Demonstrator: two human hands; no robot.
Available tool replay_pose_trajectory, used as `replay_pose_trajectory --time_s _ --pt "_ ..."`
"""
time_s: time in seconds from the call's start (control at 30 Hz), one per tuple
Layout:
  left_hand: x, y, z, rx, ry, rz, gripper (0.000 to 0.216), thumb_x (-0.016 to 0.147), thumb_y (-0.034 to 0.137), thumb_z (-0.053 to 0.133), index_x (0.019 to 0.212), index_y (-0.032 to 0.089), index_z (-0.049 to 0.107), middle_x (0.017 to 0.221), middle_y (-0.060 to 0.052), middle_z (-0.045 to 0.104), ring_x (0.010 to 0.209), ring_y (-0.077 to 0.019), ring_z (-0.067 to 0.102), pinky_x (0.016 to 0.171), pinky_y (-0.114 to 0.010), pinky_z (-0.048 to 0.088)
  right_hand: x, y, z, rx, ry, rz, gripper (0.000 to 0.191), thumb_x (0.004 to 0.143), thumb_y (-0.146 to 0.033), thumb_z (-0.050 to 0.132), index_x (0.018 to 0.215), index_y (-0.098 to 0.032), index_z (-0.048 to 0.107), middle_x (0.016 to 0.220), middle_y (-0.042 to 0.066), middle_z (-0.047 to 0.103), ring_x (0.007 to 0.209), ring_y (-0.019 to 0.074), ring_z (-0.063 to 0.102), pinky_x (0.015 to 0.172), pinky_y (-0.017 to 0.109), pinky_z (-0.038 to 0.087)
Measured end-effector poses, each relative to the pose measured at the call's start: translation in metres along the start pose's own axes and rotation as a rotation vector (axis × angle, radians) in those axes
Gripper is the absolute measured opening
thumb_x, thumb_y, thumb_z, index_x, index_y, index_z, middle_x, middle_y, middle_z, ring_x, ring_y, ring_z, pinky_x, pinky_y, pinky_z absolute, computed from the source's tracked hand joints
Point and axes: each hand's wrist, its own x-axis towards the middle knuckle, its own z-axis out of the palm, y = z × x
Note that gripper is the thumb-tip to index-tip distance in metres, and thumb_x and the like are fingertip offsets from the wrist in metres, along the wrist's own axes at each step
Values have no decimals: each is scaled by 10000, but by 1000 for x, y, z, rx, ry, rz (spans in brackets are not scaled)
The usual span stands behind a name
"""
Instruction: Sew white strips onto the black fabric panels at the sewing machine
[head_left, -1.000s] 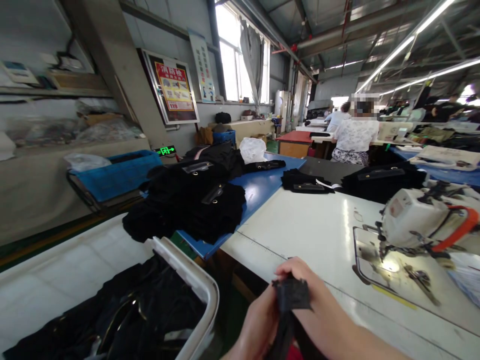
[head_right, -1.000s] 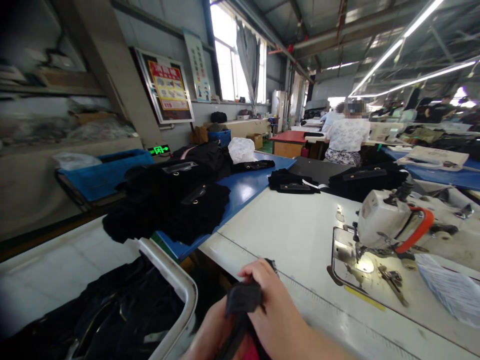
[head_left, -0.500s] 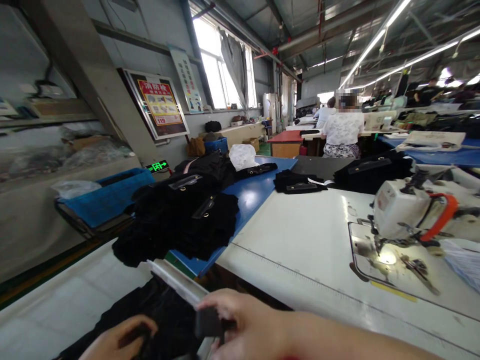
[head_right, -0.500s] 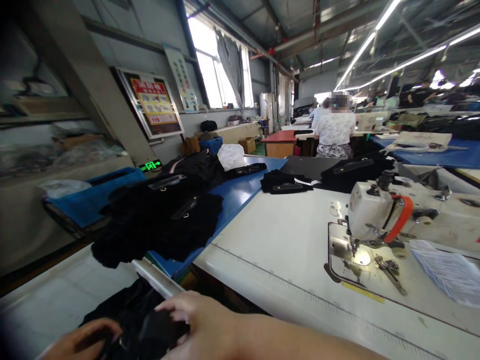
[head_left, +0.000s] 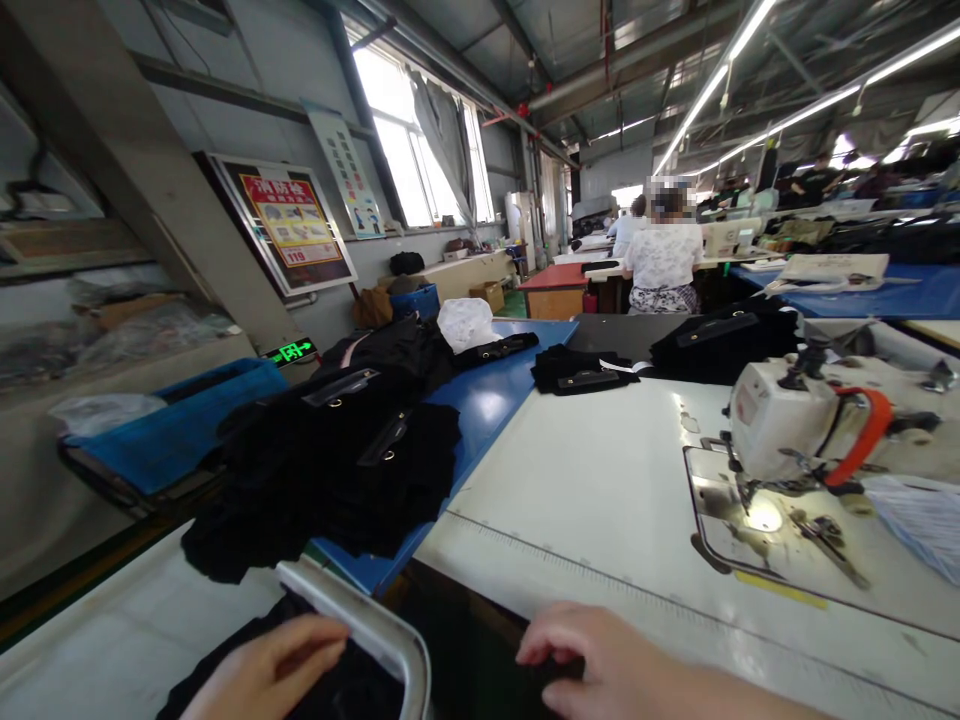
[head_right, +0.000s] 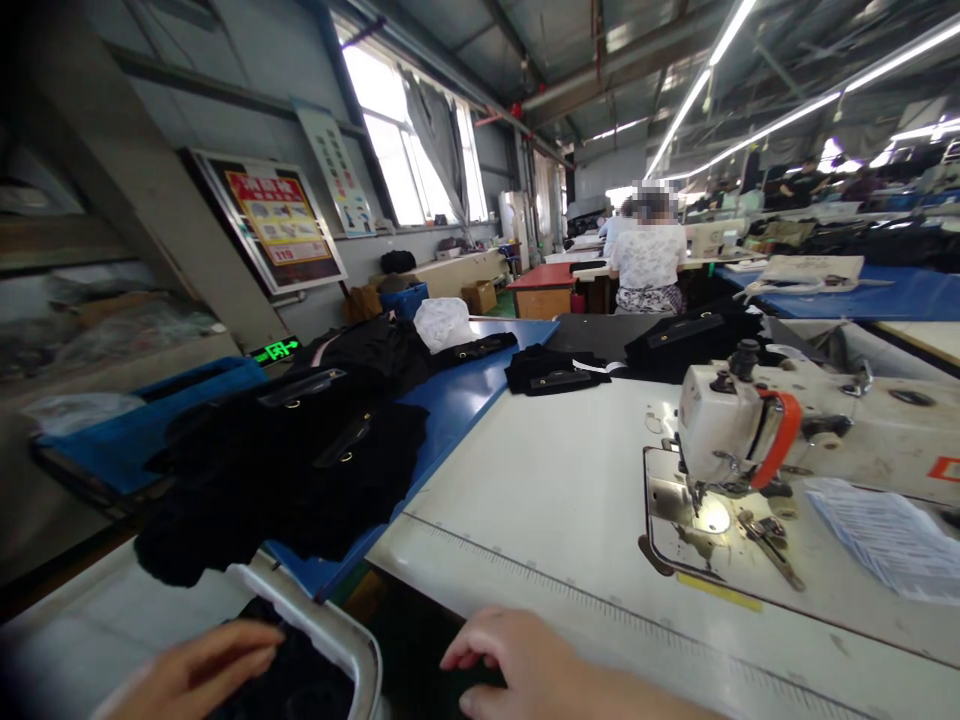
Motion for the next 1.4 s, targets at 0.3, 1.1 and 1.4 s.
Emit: replay_pose_trajectory --time_s 0.3,1.1,1.4 --pt "109 46 -34 592 244 458 442 842 437 388 977 178 719 1038 -136 728 945 -293 687 858 -406 533 -44 -2 -44 65 172 99 259 743 -66 554 920 -173 710 962 38 703 920 169 634 853 252 478" --pt "117 307 220 -619 -471 415 313 817 436 490 985 177 541 767 -32 673 722 -187 690 644 -316 573 -144 58 -124 -136 687 277 204 872 -203 499 956 -175 683 980 66 703 929 195 644 856 312 479" --pt "146 290 216 212 -147 1141 449 921 423 449 1346 297 520 1479 -46 449 1385 -270 359 1106 -503 319 -195 93 -152 -426 901 260 232 903 -190 442 966 -186 665 958 75 689 907 196 640 831 316 498"
